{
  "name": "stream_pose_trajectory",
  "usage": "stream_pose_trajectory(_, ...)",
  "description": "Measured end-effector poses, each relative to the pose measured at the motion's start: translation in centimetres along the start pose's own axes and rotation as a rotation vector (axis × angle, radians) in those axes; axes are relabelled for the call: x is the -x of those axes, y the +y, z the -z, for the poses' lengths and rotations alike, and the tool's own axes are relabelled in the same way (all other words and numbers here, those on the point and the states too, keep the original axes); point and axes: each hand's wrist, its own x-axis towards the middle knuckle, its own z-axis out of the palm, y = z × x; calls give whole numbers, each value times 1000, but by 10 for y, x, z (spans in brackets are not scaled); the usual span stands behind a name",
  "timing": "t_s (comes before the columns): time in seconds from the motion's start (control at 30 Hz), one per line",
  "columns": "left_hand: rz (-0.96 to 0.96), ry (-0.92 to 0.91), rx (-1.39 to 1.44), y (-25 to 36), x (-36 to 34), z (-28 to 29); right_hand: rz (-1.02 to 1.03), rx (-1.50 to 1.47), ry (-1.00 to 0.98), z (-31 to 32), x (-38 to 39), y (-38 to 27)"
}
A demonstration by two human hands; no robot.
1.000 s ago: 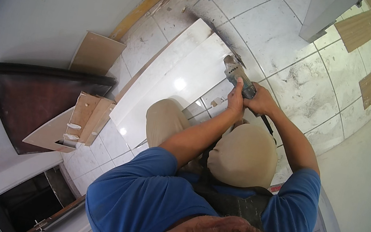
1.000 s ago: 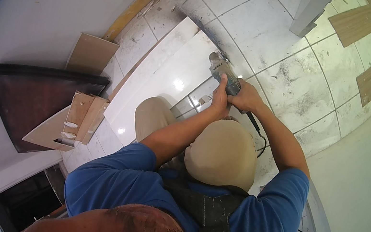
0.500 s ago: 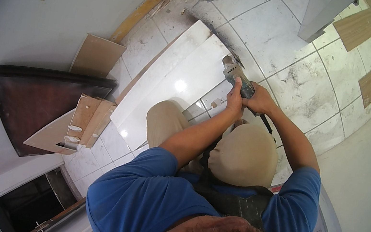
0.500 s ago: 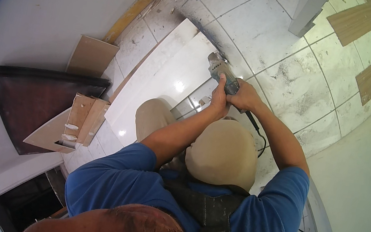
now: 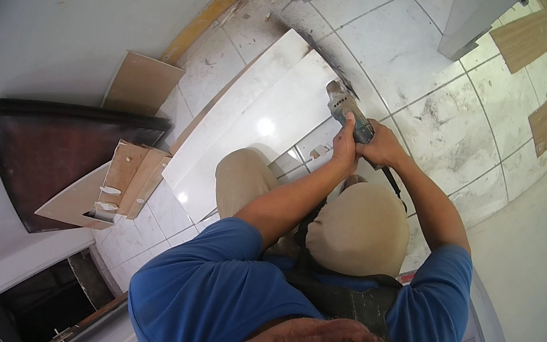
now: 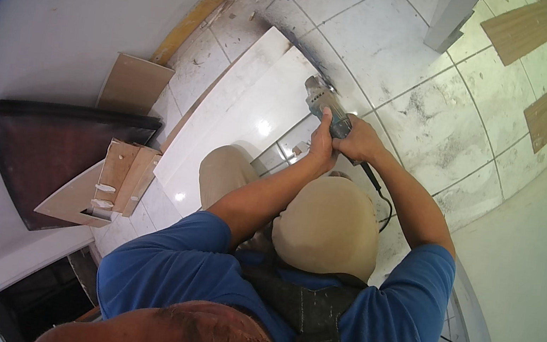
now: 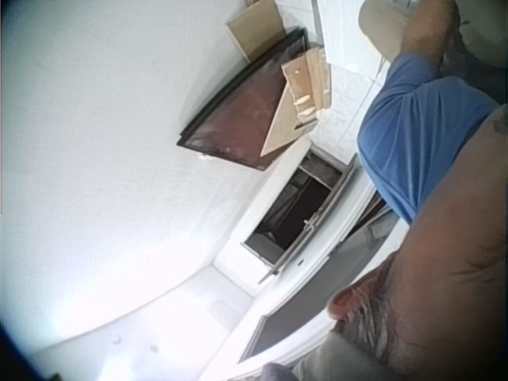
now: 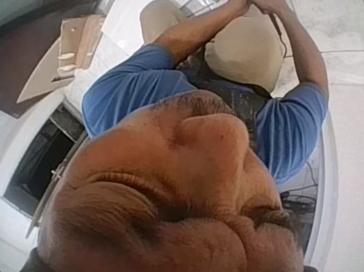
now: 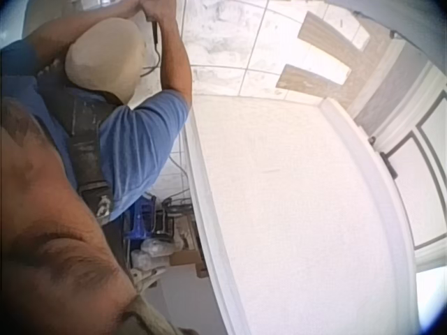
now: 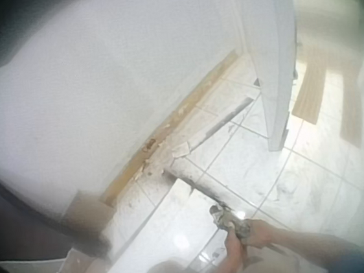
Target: The person uses an angle grinder to cut a white ceramic tile placed on the floor. They hold the tile with one hand and guide the grinder along a marked line with the other, then lift the cut piece.
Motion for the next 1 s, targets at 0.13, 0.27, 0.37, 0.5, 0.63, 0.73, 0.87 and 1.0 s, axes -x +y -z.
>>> stream_pose_trajectory(0.13, 1, 5, -3, -2, -3, 2, 10, -10, 3, 0, 1, -1)
stream_pose_trajectory(0.27, -12, 14, -7, -3, -4, 2, 14, -22, 5, -1, 0, 3)
stream_pose_trajectory(0.37, -11, 3, -7, -4, -3, 2, -6, -9, -1, -2, -1, 4)
stream_pose_trajectory(0.5, -5, -10, -10, -3, 2, -1, 3, 49, 19, -5, -3, 13)
stream_pose_trajectory(0.63, 8, 37, 38, -4, 7, -4, -21, 13, -14, 0, 6, 4)
stream_pose_trajectory(0.73, 7, 35, 57, -7, 8, -5, -7, -7, -5, 2, 11, 1)
stream_pose_trajectory(0.87, 18, 11, 50, -7, 9, -6, -4, 15, 5, -1, 3, 14)
stream_pose_trajectory(1.0, 40, 36, 13, -2, 14, -6, -21, 24, 16, 0, 11, 6)
